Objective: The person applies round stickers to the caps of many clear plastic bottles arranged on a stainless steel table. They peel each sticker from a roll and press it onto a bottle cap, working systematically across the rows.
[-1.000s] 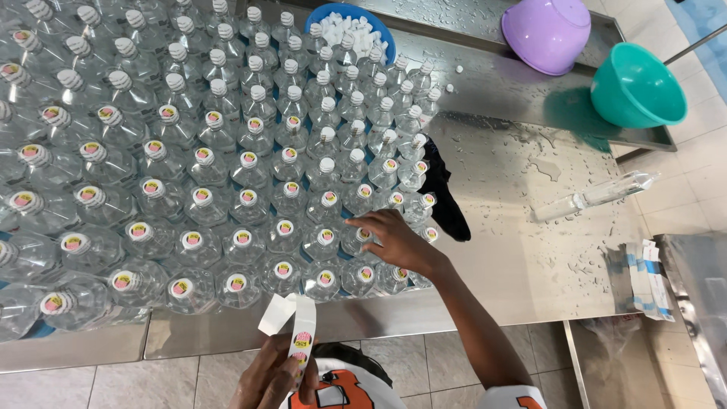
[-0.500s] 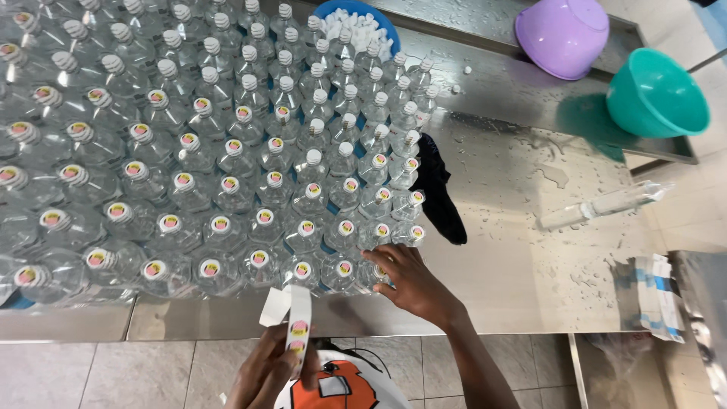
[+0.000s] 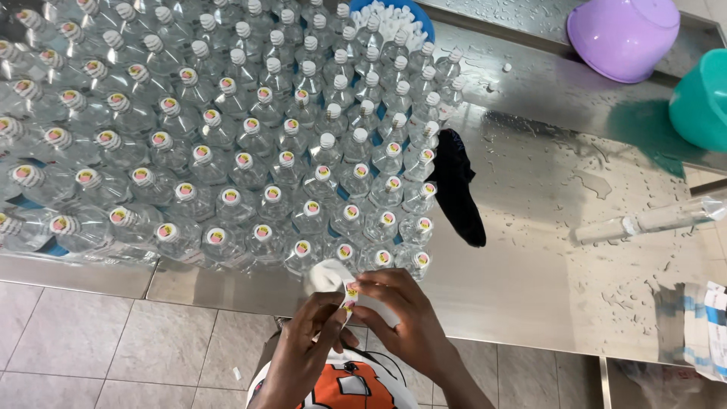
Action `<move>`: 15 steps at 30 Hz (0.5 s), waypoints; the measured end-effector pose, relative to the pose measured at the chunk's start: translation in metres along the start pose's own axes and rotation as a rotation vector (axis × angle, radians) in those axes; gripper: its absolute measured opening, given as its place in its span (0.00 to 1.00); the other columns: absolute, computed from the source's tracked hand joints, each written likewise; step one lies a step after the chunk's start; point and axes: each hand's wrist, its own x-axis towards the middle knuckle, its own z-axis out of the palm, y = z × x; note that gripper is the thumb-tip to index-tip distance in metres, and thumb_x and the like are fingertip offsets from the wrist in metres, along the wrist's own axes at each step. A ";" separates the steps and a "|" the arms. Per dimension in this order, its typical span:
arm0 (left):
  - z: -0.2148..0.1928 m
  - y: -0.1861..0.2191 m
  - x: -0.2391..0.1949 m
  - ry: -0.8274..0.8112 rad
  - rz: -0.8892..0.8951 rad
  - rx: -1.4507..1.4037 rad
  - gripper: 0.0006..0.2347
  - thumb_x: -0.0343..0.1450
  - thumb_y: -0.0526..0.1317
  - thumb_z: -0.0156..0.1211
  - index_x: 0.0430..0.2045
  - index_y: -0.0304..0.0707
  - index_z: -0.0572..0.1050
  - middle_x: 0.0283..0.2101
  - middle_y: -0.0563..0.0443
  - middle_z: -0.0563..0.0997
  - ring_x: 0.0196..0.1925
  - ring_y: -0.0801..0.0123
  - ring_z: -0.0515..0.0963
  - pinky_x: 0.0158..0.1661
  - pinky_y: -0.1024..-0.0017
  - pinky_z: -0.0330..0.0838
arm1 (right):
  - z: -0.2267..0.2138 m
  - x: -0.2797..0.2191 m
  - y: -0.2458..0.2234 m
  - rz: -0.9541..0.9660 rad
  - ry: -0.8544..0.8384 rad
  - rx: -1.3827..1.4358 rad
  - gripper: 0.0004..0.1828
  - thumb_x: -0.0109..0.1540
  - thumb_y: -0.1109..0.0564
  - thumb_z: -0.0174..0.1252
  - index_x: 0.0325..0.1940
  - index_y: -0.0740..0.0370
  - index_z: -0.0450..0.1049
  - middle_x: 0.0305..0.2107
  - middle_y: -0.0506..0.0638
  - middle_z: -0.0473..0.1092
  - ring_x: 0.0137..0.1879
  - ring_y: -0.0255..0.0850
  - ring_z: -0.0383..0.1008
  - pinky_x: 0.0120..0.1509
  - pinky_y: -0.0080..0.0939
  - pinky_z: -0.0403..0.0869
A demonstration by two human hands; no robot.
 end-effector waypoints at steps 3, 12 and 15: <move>0.008 0.011 -0.006 0.019 -0.006 0.123 0.10 0.76 0.46 0.61 0.45 0.43 0.82 0.22 0.50 0.87 0.26 0.73 0.87 0.32 0.74 0.78 | -0.004 -0.004 -0.006 0.025 -0.003 0.049 0.15 0.70 0.56 0.64 0.61 0.56 0.78 0.54 0.49 0.79 0.59 0.46 0.81 0.65 0.46 0.79; 0.012 -0.008 -0.008 0.050 0.104 0.211 0.09 0.78 0.45 0.58 0.38 0.43 0.83 0.24 0.54 0.86 0.29 0.76 0.87 0.36 0.73 0.81 | -0.010 -0.011 -0.010 0.335 -0.024 0.391 0.07 0.67 0.55 0.66 0.46 0.59 0.83 0.44 0.48 0.83 0.53 0.42 0.86 0.60 0.41 0.81; 0.006 -0.004 -0.007 0.047 0.203 0.224 0.09 0.79 0.43 0.57 0.36 0.40 0.81 0.32 0.56 0.82 0.28 0.77 0.87 0.38 0.74 0.81 | -0.005 -0.006 -0.011 0.363 -0.029 0.408 0.09 0.68 0.53 0.64 0.46 0.59 0.83 0.43 0.48 0.84 0.51 0.41 0.87 0.58 0.40 0.82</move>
